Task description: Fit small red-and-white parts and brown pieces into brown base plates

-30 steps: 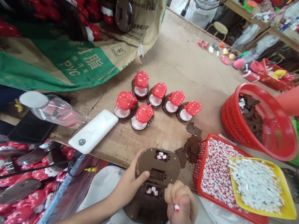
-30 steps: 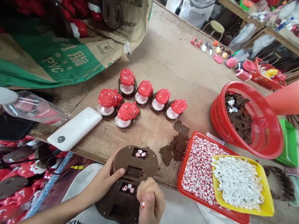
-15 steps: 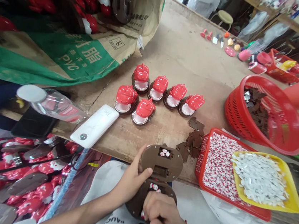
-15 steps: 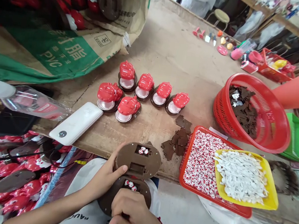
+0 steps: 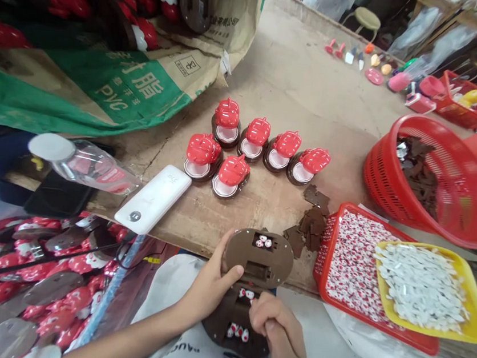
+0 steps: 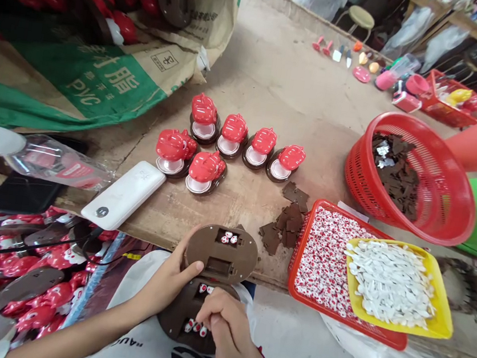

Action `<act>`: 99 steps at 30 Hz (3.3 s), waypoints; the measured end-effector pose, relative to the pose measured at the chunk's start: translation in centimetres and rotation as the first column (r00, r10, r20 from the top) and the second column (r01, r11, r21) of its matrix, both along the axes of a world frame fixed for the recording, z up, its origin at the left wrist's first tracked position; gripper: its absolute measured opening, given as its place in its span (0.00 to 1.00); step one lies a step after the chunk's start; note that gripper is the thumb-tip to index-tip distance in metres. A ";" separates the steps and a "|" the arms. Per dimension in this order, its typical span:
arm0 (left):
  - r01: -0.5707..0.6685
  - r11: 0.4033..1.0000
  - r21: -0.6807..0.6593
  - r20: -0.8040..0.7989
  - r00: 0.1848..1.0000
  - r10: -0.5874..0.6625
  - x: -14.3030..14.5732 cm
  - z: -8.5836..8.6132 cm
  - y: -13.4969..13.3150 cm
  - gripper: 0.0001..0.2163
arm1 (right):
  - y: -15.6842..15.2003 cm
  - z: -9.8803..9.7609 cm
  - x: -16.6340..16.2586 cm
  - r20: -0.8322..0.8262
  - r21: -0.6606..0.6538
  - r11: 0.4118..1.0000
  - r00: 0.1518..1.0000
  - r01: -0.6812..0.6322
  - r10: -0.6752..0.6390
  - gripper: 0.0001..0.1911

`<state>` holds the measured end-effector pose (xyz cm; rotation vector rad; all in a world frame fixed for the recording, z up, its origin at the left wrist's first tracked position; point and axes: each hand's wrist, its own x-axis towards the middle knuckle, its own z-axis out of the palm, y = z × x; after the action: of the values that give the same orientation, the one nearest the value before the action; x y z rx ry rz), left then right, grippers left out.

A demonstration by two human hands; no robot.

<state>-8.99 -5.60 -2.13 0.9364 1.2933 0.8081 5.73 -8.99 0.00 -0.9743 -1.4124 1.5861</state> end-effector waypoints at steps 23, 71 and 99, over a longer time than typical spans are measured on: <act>-0.005 0.997 -0.082 -0.119 0.993 -0.005 -0.4 0.3 0.3 0.28 | 5.7 0.3 8.4 0.652 0.407 0.887 0.611 0.217 -0.449 0.06; 0.023 0.998 -0.053 0.025 0.999 -0.022 -0.7 0.1 -0.1 0.30 | 7.0 3.5 -0.1 0.971 0.112 0.718 0.230 -0.687 0.068 0.13; 0.007 0.996 -0.091 -0.054 0.998 -0.012 -1.0 -0.5 0.5 0.28 | 9.9 -2.2 13.9 0.980 -0.023 0.997 -0.198 -0.080 0.007 0.14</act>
<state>-9.97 -5.12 -2.68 0.8967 1.3611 0.7147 19.65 0.95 -2.24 -2.5115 -2.4590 0.3560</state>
